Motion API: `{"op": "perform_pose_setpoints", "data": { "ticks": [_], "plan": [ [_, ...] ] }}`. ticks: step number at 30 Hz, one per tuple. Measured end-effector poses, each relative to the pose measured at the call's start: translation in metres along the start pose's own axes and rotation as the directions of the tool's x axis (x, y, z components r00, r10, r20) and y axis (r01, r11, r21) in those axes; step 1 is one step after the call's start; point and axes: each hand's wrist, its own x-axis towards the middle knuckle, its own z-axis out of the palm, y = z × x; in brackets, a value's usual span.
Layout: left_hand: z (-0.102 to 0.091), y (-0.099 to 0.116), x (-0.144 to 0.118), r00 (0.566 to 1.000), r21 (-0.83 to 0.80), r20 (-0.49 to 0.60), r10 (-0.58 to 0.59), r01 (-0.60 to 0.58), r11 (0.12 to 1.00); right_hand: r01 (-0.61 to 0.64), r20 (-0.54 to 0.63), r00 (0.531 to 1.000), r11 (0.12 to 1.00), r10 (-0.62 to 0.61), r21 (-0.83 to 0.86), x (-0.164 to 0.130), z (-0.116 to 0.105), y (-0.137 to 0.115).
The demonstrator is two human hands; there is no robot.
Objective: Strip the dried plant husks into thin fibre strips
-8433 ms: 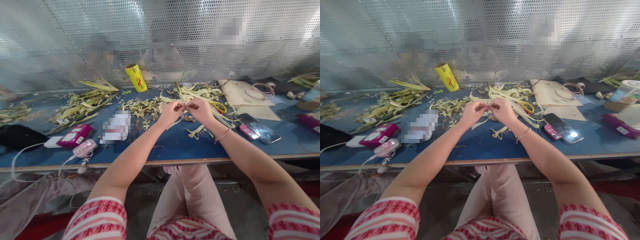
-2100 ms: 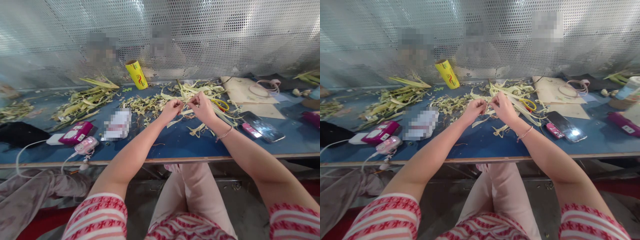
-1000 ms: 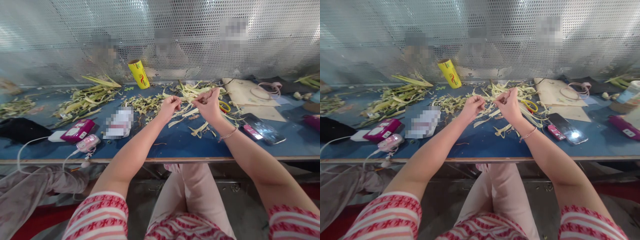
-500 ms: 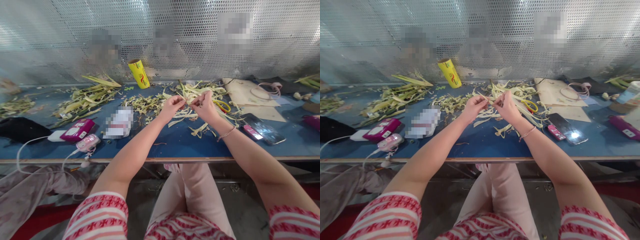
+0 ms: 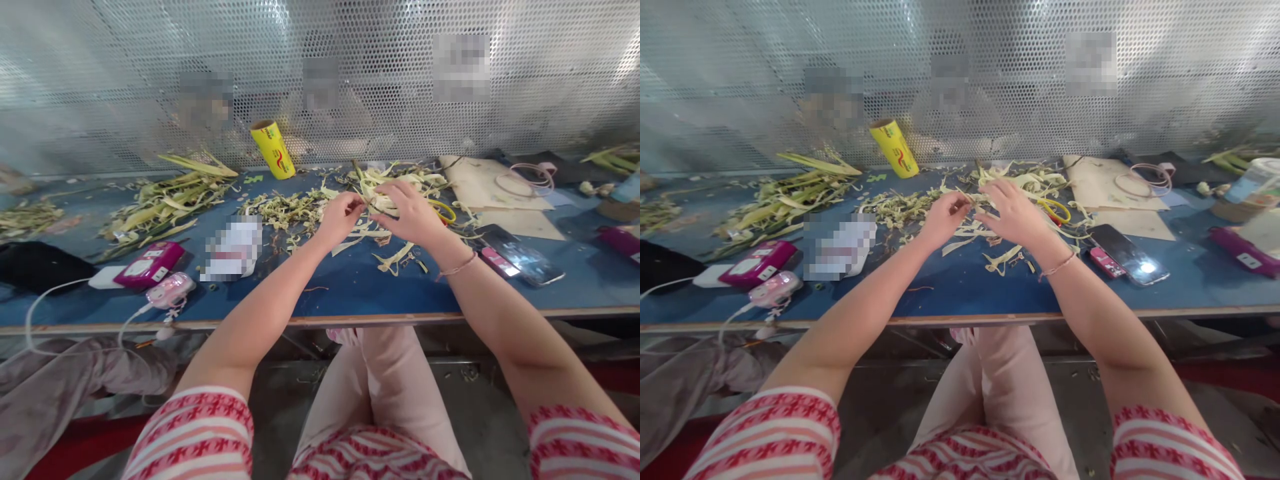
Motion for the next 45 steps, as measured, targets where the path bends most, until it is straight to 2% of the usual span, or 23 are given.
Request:
{"op": "perform_pose_setpoints", "data": {
  "ticks": [4, 7, 11, 14, 18, 23, 26, 29, 36, 40, 45],
  "plan": [
    [-0.001, 0.003, -0.003, 0.992, 0.108, 0.007, 0.126, -0.126, 0.986, -0.015, 0.069, 0.998, 0.991, 0.006, 0.136, -0.004, 0.003, -0.007],
    [-0.002, 0.002, -0.004, 0.986, 0.134, 0.02, 0.168, -0.17, 0.976, -0.09, 0.059, 0.995, 0.964, 0.078, 0.249, -0.002, 0.006, -0.006],
    [-0.001, 0.002, -0.004, 0.983, 0.124, 0.059, 0.175, -0.182, 0.976, -0.168, 0.043, 0.986, 0.96, 0.162, 0.223, 0.003, 0.015, -0.002],
    [0.001, 0.004, -0.006, 0.987, 0.069, 0.095, 0.127, -0.133, 0.989, -0.222, 0.098, 0.974, 0.948, 0.204, 0.227, 0.005, 0.019, -0.002],
    [0.001, 0.008, -0.007, 0.991, -0.02, 0.135, 0.006, -0.004, 1.0, -0.382, 0.195, 0.92, 0.892, 0.341, 0.242, 0.009, 0.015, -0.008],
    [-0.002, 0.009, -0.007, 0.987, -0.027, 0.159, -0.009, 0.014, 1.0, -0.445, 0.237, 0.893, 0.835, 0.383, 0.323, 0.012, 0.007, -0.012],
    [-0.005, 0.009, -0.007, 0.977, 0.02, 0.211, 0.036, -0.041, 0.999, -0.467, 0.251, 0.884, 0.761, 0.394, 0.45, 0.01, 0.008, -0.008],
    [-0.007, 0.01, -0.007, 0.965, 0.042, 0.247, 0.088, -0.102, 0.994, -0.495, 0.285, 0.867, 0.649, 0.408, 0.577, 0.009, 0.012, -0.002],
    [-0.012, 0.016, -0.005, 0.963, 0.049, 0.258, 0.08, -0.095, 0.994, -0.547, 0.322, 0.815, 0.456, 0.481, 0.702, 0.01, 0.013, -0.005],
    [-0.014, 0.015, -0.005, 0.95, -0.044, 0.299, 0.088, -0.079, 0.996, -0.568, 0.354, 0.785, 0.362, 0.508, 0.739, 0.012, 0.012, -0.01],
    [-0.011, 0.01, -0.008, 0.934, -0.247, 0.353, 0.062, 0.029, 0.969, -0.591, 0.37, 0.758, 0.324, 0.538, 0.739, 0.013, 0.013, -0.011]
  ]
}}
